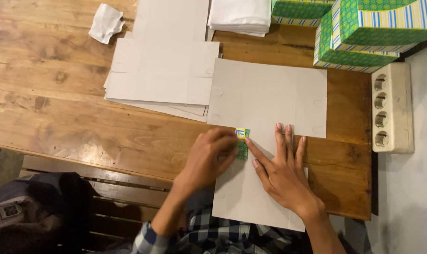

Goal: The person folds and assembles flat white cardboard sheets into small boxes using patterned tape to secure the edges. They repeatedly fold flaps, apply tape, and smooth the seams to form finished boxes.

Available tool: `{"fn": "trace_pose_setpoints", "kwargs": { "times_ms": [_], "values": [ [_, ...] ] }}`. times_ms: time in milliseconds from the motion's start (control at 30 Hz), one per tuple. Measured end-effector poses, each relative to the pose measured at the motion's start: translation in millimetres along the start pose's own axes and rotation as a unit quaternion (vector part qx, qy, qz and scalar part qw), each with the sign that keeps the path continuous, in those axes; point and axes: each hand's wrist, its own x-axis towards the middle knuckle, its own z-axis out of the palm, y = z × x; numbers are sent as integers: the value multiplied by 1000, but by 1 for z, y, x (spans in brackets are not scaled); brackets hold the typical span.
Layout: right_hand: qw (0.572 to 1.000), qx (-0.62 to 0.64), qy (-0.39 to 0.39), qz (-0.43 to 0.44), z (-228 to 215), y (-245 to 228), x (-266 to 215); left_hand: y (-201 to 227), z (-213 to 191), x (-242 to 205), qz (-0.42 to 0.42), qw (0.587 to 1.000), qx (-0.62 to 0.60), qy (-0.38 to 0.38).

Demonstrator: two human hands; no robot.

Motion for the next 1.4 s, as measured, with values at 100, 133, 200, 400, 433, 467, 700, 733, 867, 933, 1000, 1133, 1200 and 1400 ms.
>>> {"fn": "trace_pose_setpoints", "kwargs": {
  "times_ms": [100,133,200,400,433,467,700,733,867,933,1000,1133,1200,1400],
  "values": [
    [1000,0,15,-5,-3,-2,0,-7,-7,18,-104,994,-6,-45],
    [1000,0,15,-5,-3,-2,1,-10,-6,22,-104,994,-6,-45],
    [1000,12,-1,4,-2,-2,1,-14,-4,30,-139,989,-1,-55],
    [1000,9,26,-2,0,-1,0,-20,-5,39,-203,977,-42,-57],
    [1000,11,24,-1,0,-1,0,-21,-4,39,-205,976,-43,-59],
    [1000,15,24,-1,0,-1,0,-22,-3,39,-217,974,-40,-58],
    [999,30,16,4,-3,-3,1,-20,-1,39,-205,977,-18,-63],
    [999,29,17,5,-2,-3,1,-20,-3,39,-203,977,-18,-62],
    [1000,17,18,5,-1,-3,0,-16,-10,38,-164,983,-28,-79],
    [1000,17,22,6,-2,-3,1,-14,-14,38,-151,985,-33,-82],
    [999,37,18,6,-2,-2,0,-16,-16,35,-131,986,-36,-98],
    [999,28,28,3,-2,-2,0,-13,-20,35,-115,986,-51,-109],
    [999,33,17,6,-3,-2,0,-11,-23,36,-133,980,-51,-141],
    [999,34,26,6,-3,-3,0,-8,-33,33,-132,974,-57,-174]
  ]
}}
